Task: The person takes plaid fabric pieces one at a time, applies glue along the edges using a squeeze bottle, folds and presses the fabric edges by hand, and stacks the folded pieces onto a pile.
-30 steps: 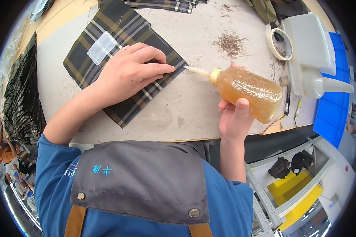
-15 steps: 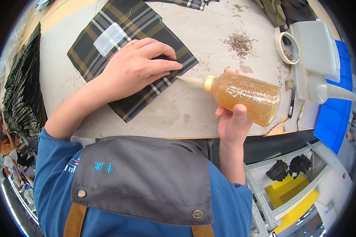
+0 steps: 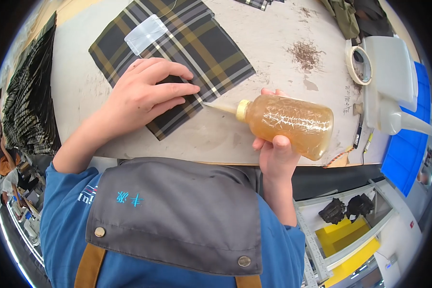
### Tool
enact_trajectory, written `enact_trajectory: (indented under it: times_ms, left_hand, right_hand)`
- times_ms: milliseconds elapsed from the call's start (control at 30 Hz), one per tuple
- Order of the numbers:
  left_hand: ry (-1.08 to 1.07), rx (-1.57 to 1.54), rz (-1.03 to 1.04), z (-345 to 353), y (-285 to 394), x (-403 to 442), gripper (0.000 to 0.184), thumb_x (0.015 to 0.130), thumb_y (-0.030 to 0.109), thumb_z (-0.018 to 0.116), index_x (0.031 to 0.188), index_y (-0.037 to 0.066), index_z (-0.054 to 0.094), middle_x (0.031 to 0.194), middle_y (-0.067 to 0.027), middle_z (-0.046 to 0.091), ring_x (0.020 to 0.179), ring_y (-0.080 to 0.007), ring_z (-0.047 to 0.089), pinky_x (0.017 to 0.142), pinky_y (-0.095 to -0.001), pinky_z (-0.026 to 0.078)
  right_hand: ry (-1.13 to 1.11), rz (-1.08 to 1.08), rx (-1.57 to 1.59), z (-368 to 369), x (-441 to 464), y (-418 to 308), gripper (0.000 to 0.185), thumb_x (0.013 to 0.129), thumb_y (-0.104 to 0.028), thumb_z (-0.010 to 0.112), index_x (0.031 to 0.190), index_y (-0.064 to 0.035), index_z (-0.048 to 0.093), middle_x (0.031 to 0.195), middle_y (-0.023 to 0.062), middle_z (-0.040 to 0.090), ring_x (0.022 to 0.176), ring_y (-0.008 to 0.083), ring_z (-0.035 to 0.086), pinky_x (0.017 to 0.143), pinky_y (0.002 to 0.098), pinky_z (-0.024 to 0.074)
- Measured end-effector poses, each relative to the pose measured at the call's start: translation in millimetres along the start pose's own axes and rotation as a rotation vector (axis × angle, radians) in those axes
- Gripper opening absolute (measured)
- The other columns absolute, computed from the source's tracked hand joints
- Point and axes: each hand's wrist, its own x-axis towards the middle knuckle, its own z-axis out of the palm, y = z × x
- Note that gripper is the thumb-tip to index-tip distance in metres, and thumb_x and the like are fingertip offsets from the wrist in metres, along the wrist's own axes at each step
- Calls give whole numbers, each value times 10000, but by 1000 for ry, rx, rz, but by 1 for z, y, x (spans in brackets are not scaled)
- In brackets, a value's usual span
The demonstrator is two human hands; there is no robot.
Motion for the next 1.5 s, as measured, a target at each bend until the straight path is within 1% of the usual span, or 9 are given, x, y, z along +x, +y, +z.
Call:
enact_trajectory:
  times_ms: [400,467,600,800,867,1000,1067,1300,1500]
  left_hand:
    - [12,-40,-40,5,1,-19,296,817,133,767,1110,170,739,1138,20,665,1053,-215,619,904,-377,468]
    - [12,-27,-28,6,0,-20,289,824,137,763,1111,169,738,1149,29,657,1073,-213,611,915,-381,468]
    - [5,-21,-50,7,0,-22,280,834,142,759,1112,167,738,1165,36,649,1093,-209,602,929,-384,465]
    - [39,-57,-30,10,-2,-24,272,844,160,759,1115,167,739,1184,45,642,1099,-199,600,940,-390,455]
    - [45,-46,-21,10,-3,-25,277,846,167,758,1122,171,738,1187,48,641,1100,-194,599,930,-390,457]
    - [41,-36,-13,11,-4,-24,279,845,170,756,1123,175,736,1182,47,641,1097,-189,598,922,-384,457]
    - [26,-35,-21,11,-4,-24,274,838,167,758,1111,182,733,1177,46,640,1094,-187,597,918,-378,457]
    - [-25,15,2,-2,-1,-7,235,824,126,765,1054,163,732,1133,32,648,1040,-205,621,911,-382,470]
    - [5,47,86,11,-5,33,250,832,131,760,1079,160,731,1128,27,646,1030,-213,624,890,-381,483]
  right_hand:
    - [-42,118,-26,21,-19,1,1119,621,-622,905,1414,43,478,1352,259,599,800,138,701,473,181,513]
    - [-65,128,-181,29,-22,0,1236,632,-780,794,1459,57,419,1417,237,557,671,52,619,493,147,455]
    - [-101,169,-189,38,-26,1,1248,607,-789,797,1454,50,425,1412,234,563,670,58,623,492,147,459]
    - [-170,240,-248,51,-32,0,1272,559,-814,792,1441,33,441,1366,221,598,723,75,654,461,161,464]
    - [-246,284,-88,46,-32,5,1149,587,-614,923,1436,-1,451,1371,181,601,978,172,700,488,176,530]
    - [-271,287,-126,48,-32,3,1164,590,-668,894,1433,2,451,1368,176,601,964,163,698,477,172,517]
    - [-190,272,-215,49,-31,-1,1243,610,-831,750,1453,29,440,1384,226,586,658,52,600,477,160,435]
    - [80,-88,34,4,1,3,928,878,-707,625,1465,-11,448,1446,226,537,662,33,528,542,143,419]
    - [100,-221,-44,-20,21,-10,864,857,-652,700,1434,-47,483,1415,226,568,769,42,599,563,145,471]
